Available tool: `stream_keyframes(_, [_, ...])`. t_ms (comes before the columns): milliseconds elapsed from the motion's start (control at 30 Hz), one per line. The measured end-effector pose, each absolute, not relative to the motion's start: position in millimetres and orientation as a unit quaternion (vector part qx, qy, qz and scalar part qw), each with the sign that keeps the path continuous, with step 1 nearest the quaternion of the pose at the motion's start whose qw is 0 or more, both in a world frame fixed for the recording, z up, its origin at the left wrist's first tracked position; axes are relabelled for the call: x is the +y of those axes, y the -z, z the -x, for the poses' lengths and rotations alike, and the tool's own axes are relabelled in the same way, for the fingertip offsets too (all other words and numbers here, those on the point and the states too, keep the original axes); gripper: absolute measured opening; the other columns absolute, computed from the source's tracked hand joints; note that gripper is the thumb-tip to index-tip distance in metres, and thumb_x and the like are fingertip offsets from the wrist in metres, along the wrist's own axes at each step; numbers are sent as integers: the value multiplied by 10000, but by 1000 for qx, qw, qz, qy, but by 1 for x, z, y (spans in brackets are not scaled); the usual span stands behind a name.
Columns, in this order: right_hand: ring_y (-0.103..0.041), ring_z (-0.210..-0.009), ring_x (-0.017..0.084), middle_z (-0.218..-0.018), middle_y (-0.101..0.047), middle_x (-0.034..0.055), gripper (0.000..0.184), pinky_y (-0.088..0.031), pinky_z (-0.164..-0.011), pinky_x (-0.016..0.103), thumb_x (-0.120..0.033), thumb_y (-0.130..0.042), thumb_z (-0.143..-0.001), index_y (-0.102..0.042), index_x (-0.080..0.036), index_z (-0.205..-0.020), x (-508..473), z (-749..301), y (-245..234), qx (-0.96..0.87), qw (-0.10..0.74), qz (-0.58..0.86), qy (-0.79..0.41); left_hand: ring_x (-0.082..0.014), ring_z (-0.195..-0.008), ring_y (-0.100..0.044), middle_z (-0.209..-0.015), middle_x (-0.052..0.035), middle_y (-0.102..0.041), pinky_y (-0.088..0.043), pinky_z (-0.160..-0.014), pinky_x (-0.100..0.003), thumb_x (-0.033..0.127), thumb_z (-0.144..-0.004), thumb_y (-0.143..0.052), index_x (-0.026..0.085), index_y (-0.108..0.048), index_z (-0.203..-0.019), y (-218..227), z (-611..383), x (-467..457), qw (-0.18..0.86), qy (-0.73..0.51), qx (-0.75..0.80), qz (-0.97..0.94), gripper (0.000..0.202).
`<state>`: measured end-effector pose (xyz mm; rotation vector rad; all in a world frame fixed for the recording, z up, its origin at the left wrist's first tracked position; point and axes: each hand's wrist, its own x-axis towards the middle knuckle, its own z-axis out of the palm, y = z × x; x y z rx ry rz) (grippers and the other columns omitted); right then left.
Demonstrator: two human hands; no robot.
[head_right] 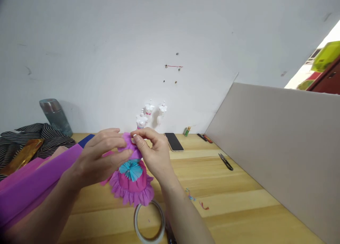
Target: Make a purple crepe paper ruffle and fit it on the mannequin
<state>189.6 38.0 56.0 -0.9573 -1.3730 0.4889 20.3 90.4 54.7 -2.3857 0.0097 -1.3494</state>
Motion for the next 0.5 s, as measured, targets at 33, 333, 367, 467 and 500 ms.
stream_keyframes(33, [-660, -750, 181, -780, -719, 45, 151, -501, -574, 261, -307, -645, -830, -740, -195, -793, 38, -190, -56, -603, 643, 421, -212, -150, -875, -605, -874, -12, -660, -503, -975, -370, 34, -852, -577, 191, -615, -973, -54, -21, 91, 207, 482, 5, 851, 202])
stream_keyframes(333, [-673, -778, 184, -831, -737, 47, 142, -519, -637, 282, -289, -631, -832, -735, -200, -793, 38, -190, -56, -607, 639, 426, -206, -169, -759, -564, -699, -13, -603, -531, -747, -347, 56, -884, -545, 156, -588, -841, -55, -26, 84, 210, 474, 53, 854, 117])
stream_keyframes(367, [-674, -783, 185, -832, -737, 47, 143, -521, -643, 284, -289, -630, -833, -735, -200, -794, 38, -190, -56, -606, 638, 426, -207, -173, -764, -566, -696, -17, -603, -531, -743, -354, 63, -899, -517, 157, -588, -829, -56, -26, 82, 213, 470, 59, 854, 136])
stream_keyframes(467, [-674, -792, 187, -836, -737, 49, 140, -524, -657, 290, -288, -629, -835, -734, -201, -801, 39, -190, -56, -606, 640, 424, -209, -163, -727, -553, -675, -7, -588, -530, -711, -338, 67, -920, -467, 167, -590, -823, -59, -27, 80, 232, 467, 60, 851, 185])
stream_keyframes(500, [-674, -791, 187, -836, -737, 49, 138, -524, -660, 292, -285, -630, -834, -734, -201, -802, 39, -191, -56, -606, 640, 423, -209, -157, -711, -548, -667, 1, -580, -528, -700, -327, 63, -918, -473, 167, -594, -842, -60, -27, 80, 242, 466, 56, 849, 176])
